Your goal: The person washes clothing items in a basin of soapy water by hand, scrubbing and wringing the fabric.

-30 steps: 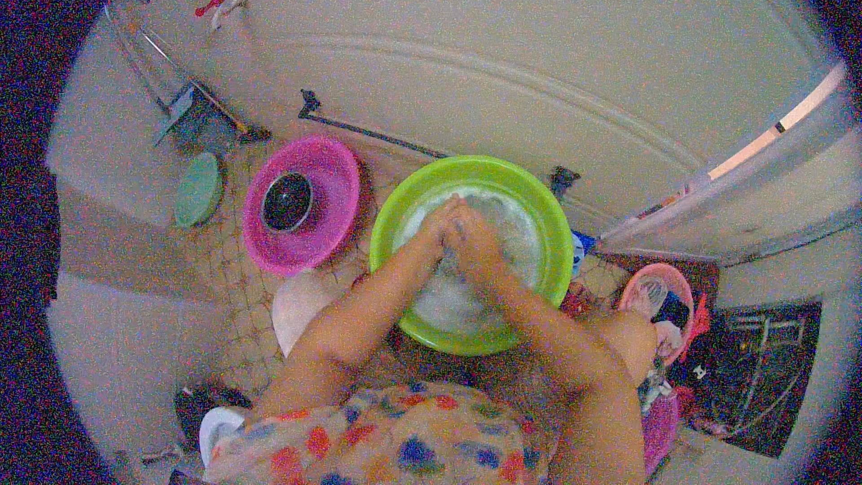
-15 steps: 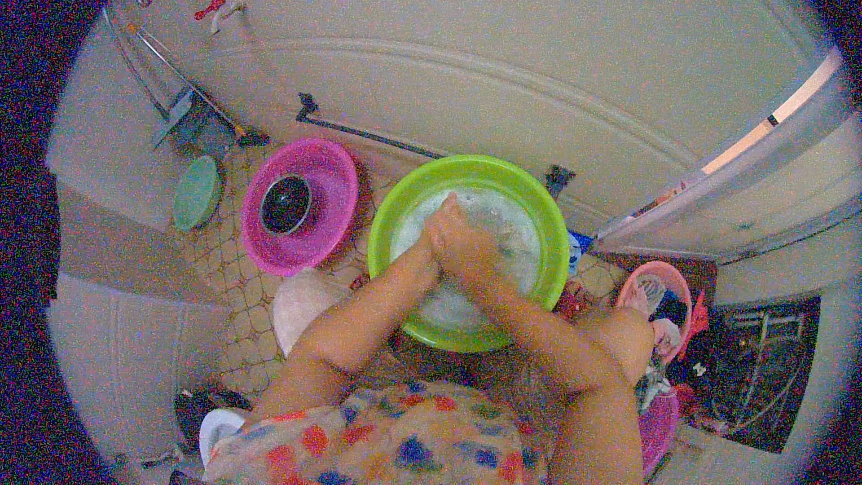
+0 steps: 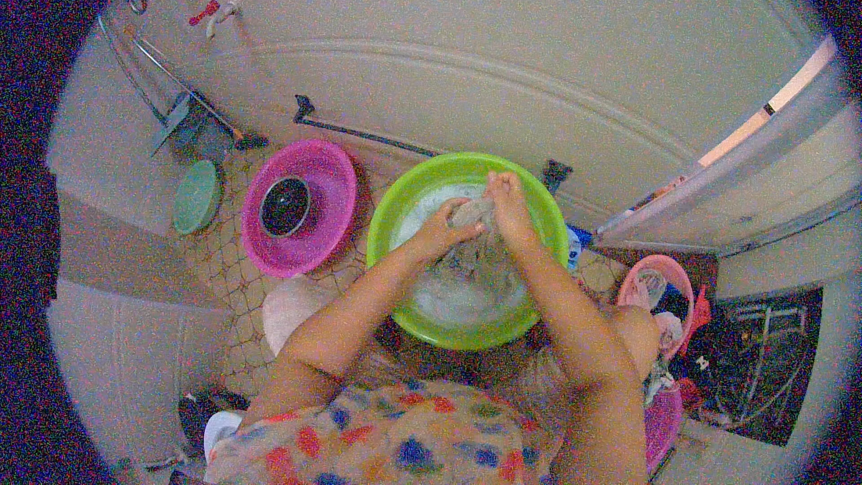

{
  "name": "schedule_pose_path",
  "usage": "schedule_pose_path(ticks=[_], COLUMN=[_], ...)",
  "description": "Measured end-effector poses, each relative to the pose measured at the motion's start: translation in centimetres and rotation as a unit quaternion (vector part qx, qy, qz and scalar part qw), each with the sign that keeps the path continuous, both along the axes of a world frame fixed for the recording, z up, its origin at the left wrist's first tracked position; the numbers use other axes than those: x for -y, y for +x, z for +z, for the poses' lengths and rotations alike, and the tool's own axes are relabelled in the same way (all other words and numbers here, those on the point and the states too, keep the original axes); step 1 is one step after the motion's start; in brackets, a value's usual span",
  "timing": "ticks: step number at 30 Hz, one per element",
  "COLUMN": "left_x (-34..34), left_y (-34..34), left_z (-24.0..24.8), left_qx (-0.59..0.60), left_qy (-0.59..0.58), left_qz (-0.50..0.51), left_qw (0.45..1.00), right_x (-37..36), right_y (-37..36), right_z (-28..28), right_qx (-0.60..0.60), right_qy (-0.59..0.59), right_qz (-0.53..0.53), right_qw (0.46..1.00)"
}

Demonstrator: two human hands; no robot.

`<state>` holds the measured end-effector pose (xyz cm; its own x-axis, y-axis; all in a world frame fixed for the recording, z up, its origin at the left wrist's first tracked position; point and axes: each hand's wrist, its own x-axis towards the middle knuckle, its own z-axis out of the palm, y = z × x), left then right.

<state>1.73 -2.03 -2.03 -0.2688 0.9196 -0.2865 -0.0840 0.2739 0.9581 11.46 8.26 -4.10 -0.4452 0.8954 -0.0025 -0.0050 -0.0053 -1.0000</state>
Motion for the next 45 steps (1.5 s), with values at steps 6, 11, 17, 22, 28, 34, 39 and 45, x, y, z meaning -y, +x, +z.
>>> schedule_pose_path(ticks=[6,11,17,22,28,34,39,45], left_x=[1.5,1.6,2.0,2.3,1.2,1.4,1.7,1.9], left_y=[-2.0,-4.0,-5.2,-6.2,-7.2,-5.6,-5.6,-5.4], left_z=[1.9,1.8,3.5,3.5,1.7,2.8,2.4,3.0], left_qx=[0.133,0.246,0.292,0.310,0.275,0.285,0.345,0.175], left_qy=[0.005,0.043,0.066,0.086,0.072,0.046,0.021,-0.011], left_qz=[0.040,0.039,0.086,0.129,0.132,0.102,0.051,-0.154], left_qw=[0.990,0.968,0.950,0.938,0.950,0.952,0.937,0.972], right_x=[-0.1,-1.3,0.4,2.1,3.6,5.6,6.0,4.0], right_y=[1.6,3.8,4.0,4.4,6.9,7.8,7.2,5.4], right_z=[0.6,-4.9,-4.7,2.1,5.3,4.2,5.1,3.0], right_qx=[0.055,0.270,0.378,0.352,0.226,0.080,0.175,0.223], right_qy=[-0.070,0.405,0.409,0.213,0.119,0.053,-0.126,0.175], right_qz=[0.125,0.312,0.313,0.264,0.159,0.114,0.201,0.193], right_qw=[0.988,0.816,0.769,0.872,0.954,0.989,0.956,0.939])
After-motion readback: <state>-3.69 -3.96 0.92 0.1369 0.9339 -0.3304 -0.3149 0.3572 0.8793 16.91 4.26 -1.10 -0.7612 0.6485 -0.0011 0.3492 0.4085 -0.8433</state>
